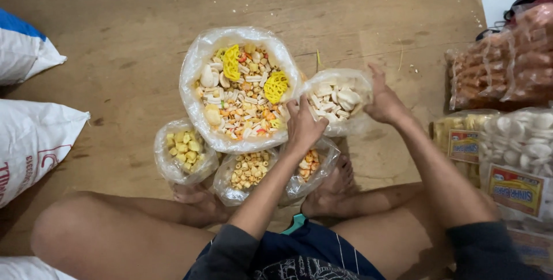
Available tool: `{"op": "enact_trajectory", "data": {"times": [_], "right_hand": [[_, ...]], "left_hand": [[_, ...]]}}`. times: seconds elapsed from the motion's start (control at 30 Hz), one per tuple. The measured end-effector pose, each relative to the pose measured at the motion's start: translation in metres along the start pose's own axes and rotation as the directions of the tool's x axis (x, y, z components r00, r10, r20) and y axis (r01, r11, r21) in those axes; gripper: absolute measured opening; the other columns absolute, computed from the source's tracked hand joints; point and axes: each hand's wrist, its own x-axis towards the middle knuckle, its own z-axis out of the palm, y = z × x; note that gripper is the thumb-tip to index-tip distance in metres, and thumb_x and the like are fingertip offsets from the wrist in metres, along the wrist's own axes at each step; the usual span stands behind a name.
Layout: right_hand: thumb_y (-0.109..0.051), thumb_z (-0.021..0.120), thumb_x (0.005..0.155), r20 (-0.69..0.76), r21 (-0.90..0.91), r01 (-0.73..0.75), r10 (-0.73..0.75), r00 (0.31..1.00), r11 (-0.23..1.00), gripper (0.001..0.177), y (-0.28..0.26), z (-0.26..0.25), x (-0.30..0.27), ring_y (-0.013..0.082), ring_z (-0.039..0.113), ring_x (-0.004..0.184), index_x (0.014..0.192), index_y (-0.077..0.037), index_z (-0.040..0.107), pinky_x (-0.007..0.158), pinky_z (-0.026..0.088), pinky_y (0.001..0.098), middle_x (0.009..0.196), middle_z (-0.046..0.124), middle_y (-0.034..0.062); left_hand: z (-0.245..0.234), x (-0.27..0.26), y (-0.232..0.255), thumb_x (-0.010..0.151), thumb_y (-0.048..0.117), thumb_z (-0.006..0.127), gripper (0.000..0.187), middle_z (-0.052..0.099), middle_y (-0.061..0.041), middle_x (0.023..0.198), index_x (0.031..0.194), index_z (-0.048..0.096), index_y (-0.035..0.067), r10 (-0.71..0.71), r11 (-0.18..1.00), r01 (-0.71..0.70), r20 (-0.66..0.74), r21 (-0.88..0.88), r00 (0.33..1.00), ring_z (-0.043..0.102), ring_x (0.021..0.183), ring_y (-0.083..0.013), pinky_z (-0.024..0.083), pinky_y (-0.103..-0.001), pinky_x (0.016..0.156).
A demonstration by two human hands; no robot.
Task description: The person sits on the floor and sorts a mixed pile of snacks by hand into separate plastic bags. They pick out specific shapes and colors, such as white slices and yellow rings, and place them into designated bags.
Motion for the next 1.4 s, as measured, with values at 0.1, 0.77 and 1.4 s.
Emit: {"op": "enact_trajectory", "data": {"times": [0.1, 0.77, 1.4], "right_hand": [[0.001, 0.066, 0.083, -0.022, -0.007, -0.018, 0.018, 1.000, 1.000, 0.101, -0.012, -0.012, -0.011, 0.0589, 0.055, 0.124, 0.163, -0.025, 0.009, 0.106, 0.045, 0.0632, 0.141, 0.047, 0.0431], [0.002, 0.076, 0.084, -0.011, 0.037, -0.107, 0.108, 0.994, 0.994, 0.099, 0.020, -0.006, 0.011, 0.0515, 0.070, 0.082, 0.160, -0.017, 0.015, 0.061, 0.062, 0.0492, 0.119, 0.055, 0.0478], [-0.016, 0.074, 0.081, -0.011, -0.511, 0.660, -0.772, 0.635, 0.551, 0.049, -0.060, 0.151, 0.135, 0.0460, 0.056, 0.130, 0.130, -0.009, 0.069, 0.107, 0.050, 0.0496, 0.137, 0.057, 0.0264]], "left_hand": [[0.018, 0.019, -0.022, 0.074, 0.027, 0.074, 0.093, 0.036, -0.025, 0.149, 0.156, 0.037, 0.005, -0.014, 1.000, 0.013, 0.007, 0.016, 1.000, 0.060, 0.120, -0.0590, 0.051, -0.063, 0.103], [-0.014, -0.036, 0.020, 0.079, 0.019, 0.076, 0.113, 0.010, -0.030, 0.164, 0.164, 0.003, 0.002, 0.015, 0.997, -0.027, 0.167, 0.071, 0.986, 0.049, 0.131, -0.0608, 0.052, -0.063, 0.103], [-0.203, 0.026, -0.110, 0.081, 0.051, 0.078, 0.078, 0.059, -0.020, 0.143, 0.147, 0.056, 0.017, -0.174, 0.585, -0.245, 0.415, 0.773, 0.893, 0.063, 0.127, -0.0437, 0.051, -0.064, 0.098]]}}
